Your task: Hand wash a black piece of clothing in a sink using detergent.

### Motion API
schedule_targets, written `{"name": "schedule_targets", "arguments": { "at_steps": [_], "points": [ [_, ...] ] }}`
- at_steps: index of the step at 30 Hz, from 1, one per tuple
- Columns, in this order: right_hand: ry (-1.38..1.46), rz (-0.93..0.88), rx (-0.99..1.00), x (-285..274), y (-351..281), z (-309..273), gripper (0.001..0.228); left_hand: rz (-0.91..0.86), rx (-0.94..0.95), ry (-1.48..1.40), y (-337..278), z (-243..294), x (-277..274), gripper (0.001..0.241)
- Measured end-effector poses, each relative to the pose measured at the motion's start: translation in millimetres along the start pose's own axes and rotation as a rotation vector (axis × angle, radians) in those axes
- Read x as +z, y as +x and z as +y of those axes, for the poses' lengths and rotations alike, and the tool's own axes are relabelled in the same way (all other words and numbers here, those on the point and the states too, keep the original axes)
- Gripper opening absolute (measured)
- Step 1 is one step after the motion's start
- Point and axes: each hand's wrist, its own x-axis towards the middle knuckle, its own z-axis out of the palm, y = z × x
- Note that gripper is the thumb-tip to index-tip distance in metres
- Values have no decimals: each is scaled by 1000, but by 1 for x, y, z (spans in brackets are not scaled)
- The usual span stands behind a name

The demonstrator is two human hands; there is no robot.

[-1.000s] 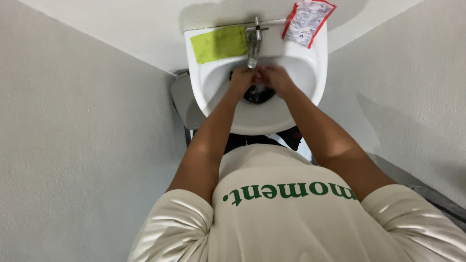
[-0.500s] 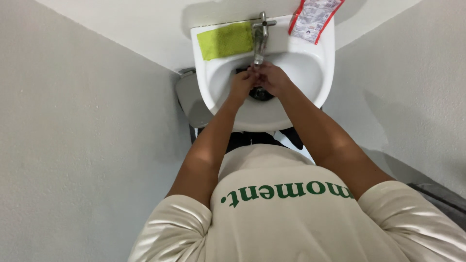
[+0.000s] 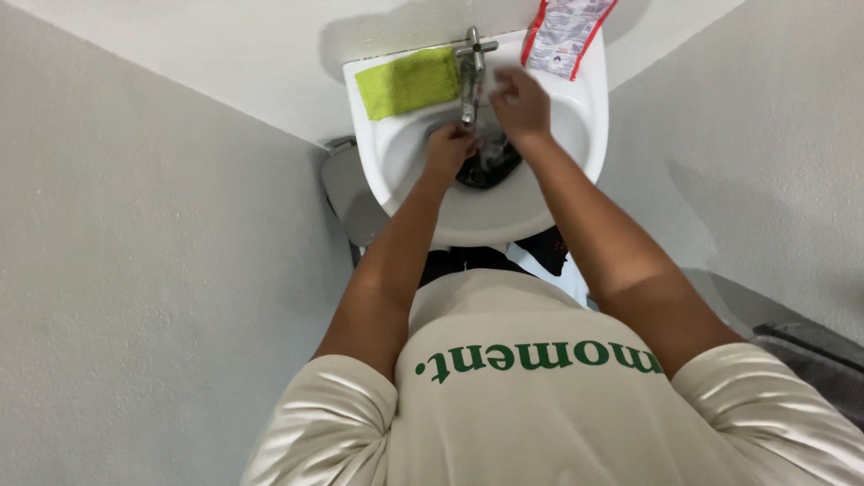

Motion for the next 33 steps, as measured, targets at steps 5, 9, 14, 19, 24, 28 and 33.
{"name": "schedule_targets", "arguments": {
  "at_steps": [5, 9, 14, 19, 24, 28, 33],
  "points": [
    [-249, 7, -542, -17, 29, -25, 57, 42, -21, -17, -12, 15, 4, 13],
    [-233, 100, -711, -17, 40, -39, 50, 139, -68, 70, -30, 40, 6, 21],
    [-315, 131, -668, -10, 41, -34, 51, 137, -92, 67, -37, 50, 4, 21],
    [-304, 171, -685, -6, 45, -31, 47, 117, -64, 23, -42, 55, 9, 21],
    [-254, 169, -658, -9, 42, -39, 45, 107, -85, -22, -44, 56, 9, 27],
    [-291, 172, -674, -6, 45, -35, 46, 98, -94, 3, -46, 59, 10, 25],
    [-370, 206, -668, -2, 47, -30, 47, 87, -118, -13, -42, 52, 5, 29]
  ]
}}
